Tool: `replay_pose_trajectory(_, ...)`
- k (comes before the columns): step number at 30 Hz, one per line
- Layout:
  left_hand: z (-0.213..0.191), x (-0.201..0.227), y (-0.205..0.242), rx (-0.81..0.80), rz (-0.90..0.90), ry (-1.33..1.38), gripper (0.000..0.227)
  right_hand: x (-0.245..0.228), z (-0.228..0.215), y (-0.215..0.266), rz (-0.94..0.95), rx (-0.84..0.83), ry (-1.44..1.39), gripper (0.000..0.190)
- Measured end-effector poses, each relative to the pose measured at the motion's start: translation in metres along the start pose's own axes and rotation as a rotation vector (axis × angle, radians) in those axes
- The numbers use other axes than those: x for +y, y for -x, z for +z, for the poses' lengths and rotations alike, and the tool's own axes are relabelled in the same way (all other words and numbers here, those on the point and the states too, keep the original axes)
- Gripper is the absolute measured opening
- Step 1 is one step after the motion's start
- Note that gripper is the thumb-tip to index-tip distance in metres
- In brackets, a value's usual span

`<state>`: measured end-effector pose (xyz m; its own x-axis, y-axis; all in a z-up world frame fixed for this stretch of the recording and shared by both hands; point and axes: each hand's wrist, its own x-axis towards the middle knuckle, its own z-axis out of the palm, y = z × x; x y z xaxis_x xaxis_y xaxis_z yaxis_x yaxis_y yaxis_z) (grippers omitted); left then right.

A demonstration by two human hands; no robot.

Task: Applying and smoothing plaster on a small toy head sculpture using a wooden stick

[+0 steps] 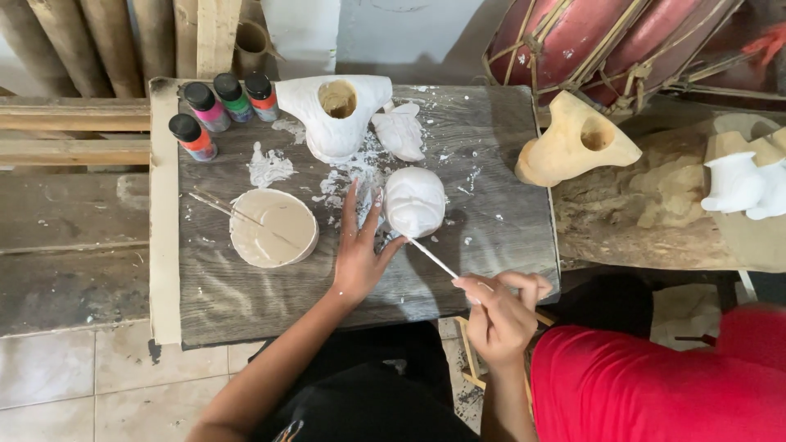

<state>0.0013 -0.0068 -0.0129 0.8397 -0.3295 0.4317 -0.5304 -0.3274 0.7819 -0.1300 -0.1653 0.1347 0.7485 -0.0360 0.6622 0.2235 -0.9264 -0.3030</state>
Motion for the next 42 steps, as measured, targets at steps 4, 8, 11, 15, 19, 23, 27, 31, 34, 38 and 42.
replay_pose_trajectory(4, -0.001, 0.002, 0.0, 0.0, -0.034, -0.004, 0.078, -0.005, 0.003, -0.001, -0.071, -0.013, 0.04, 0.031)
replay_pose_trajectory(8, -0.002, 0.002, -0.003, -0.008, -0.028, 0.0, 0.082, -0.005, 0.004, -0.003, -0.142, -0.02, 0.109, 0.018)
replay_pose_trajectory(11, -0.004, 0.003, -0.001, -0.019, -0.042, -0.024, 0.082, -0.01, 0.011, -0.011, -0.191, -0.017, 0.108, 0.019)
replay_pose_trajectory(15, -0.006, 0.006, -0.003, -0.034, -0.059, -0.027, 0.081, -0.015, 0.011, -0.015, -0.218, -0.017, 0.113, 0.021)
replay_pose_trajectory(19, -0.004, 0.004, -0.001, -0.021, -0.05, -0.02, 0.082, -0.009, 0.009, -0.007, -0.193, -0.027, 0.124, 0.029)
replay_pose_trajectory(23, -0.008, 0.008, -0.006, 0.001, -0.03, -0.028, 0.083, -0.001, 0.004, 0.003, -0.047, 0.036, 0.074, 0.03)
replay_pose_trajectory(27, -0.005, 0.007, -0.005, 0.008, -0.029, -0.015, 0.083, 0.007, 0.004, 0.014, 0.095, 0.073, -0.005, 0.024)
replay_pose_trajectory(31, -0.008, 0.012, -0.008, -0.007, -0.057, -0.012, 0.084, 0.015, 0.004, 0.014, 0.16, 0.15, -0.063, 0.022)
replay_pose_trajectory(34, -0.007, 0.014, -0.01, 0.001, -0.062, -0.014, 0.082, 0.024, 0.009, 0.017, 0.247, 0.165, -0.111, 0.021)
replay_pose_trajectory(38, -0.007, 0.017, -0.016, 0.139, 0.053, -0.099, 0.075, 0.037, 0.014, 0.016, 0.221, 0.282, -0.264, 0.022)
replay_pose_trajectory(42, -0.007, 0.018, -0.015, 0.09, -0.002, -0.092, 0.082, 0.035, 0.019, 0.011, 0.325, 0.277, -0.361, 0.023)
